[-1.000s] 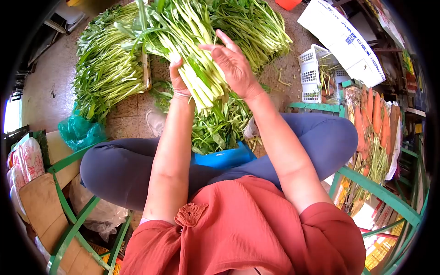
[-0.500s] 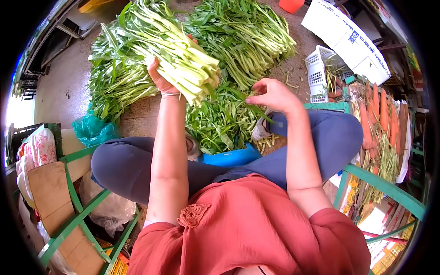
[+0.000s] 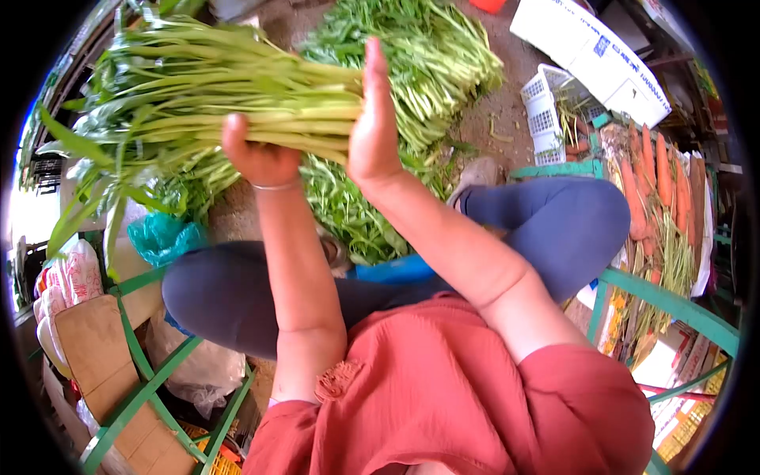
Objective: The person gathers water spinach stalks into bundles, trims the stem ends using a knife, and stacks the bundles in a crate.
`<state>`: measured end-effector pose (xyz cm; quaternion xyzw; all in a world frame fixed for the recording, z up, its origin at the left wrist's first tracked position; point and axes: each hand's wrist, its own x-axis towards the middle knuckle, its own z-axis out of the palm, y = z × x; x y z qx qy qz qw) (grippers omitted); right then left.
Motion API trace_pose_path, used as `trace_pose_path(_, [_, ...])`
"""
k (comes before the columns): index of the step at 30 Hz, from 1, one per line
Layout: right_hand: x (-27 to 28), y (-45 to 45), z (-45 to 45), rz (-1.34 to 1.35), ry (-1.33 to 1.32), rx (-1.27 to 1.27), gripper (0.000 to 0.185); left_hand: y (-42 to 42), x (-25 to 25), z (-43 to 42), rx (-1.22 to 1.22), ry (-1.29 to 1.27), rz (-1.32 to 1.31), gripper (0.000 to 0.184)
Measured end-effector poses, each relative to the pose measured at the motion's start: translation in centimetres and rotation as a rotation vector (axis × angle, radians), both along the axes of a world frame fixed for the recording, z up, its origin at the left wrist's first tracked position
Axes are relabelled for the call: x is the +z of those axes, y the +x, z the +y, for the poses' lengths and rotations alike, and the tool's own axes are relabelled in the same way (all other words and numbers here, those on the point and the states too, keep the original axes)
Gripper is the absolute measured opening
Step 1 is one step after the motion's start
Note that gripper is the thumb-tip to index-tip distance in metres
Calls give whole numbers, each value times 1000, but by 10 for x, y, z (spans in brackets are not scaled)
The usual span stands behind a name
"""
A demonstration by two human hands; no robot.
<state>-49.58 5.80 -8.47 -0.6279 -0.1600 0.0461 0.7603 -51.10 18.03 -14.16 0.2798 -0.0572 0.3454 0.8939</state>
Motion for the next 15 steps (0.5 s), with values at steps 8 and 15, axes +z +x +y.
trace_pose_path(8, [-124,85,-42,470,-370,150,33,-14,-5,12,131,-179,-55,40])
trace_pose_path(15, [-271,6,-122,676,-1736,995,21,-13,-19,27,211,-116,43,59])
